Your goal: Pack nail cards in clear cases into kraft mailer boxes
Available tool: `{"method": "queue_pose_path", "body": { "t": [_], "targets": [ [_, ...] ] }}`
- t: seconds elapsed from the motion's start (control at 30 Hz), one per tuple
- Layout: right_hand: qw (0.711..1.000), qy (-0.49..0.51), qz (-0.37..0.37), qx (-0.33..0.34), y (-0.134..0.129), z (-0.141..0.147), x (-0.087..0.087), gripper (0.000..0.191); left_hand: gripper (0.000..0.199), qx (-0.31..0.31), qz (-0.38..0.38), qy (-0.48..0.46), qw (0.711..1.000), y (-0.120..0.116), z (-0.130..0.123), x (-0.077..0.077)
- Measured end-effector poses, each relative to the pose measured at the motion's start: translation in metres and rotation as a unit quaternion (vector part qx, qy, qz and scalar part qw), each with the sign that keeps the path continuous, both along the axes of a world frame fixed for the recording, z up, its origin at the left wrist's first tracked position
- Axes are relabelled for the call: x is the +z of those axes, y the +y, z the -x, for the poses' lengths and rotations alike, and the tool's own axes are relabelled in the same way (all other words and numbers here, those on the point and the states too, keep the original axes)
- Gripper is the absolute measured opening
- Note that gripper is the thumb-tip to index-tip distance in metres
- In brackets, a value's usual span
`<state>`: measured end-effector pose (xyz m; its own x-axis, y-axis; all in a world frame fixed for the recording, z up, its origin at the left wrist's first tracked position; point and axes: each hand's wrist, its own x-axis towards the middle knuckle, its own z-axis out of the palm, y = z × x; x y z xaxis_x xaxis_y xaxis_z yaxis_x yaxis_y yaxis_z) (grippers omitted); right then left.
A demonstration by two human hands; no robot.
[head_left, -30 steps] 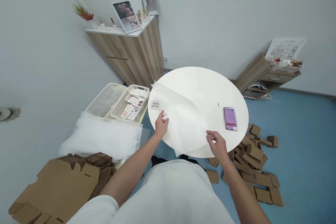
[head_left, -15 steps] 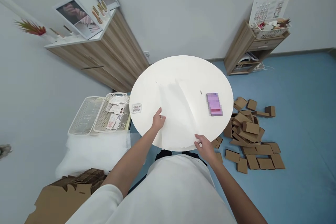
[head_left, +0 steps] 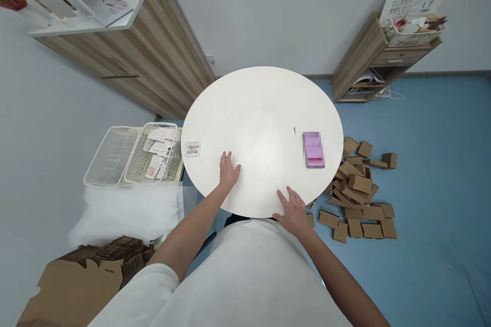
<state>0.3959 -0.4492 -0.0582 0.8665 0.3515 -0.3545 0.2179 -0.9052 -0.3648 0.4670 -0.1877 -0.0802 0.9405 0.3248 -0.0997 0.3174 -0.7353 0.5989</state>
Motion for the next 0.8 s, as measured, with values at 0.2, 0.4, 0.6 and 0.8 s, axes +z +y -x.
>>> {"method": "queue_pose_path", "body": {
  "t": [0.2, 0.4, 0.6, 0.8],
  "targets": [
    [0.994, -0.037, -0.015, 0.104, 0.022, -0.029, -0.019, 0.065, 0.061, -0.260, -0.127, 0.056, 0.956, -0.009, 0.054, -0.007],
    [0.990, -0.036, 0.012, 0.139, 0.041, -0.046, -0.042, 0.069, 0.069, -0.281, -0.168, 0.136, 0.935, -0.007, 0.068, -0.013],
    [0.990, -0.040, 0.020, 0.131, 0.042, -0.058, -0.044, 0.065, 0.070, -0.279, -0.158, 0.152, 0.935, -0.002, 0.051, -0.013],
    [0.991, -0.031, 0.018, 0.126, 0.044, -0.060, -0.040, 0.063, 0.071, -0.281, -0.128, 0.143, 0.940, -0.001, 0.048, -0.013]
  ]
}}
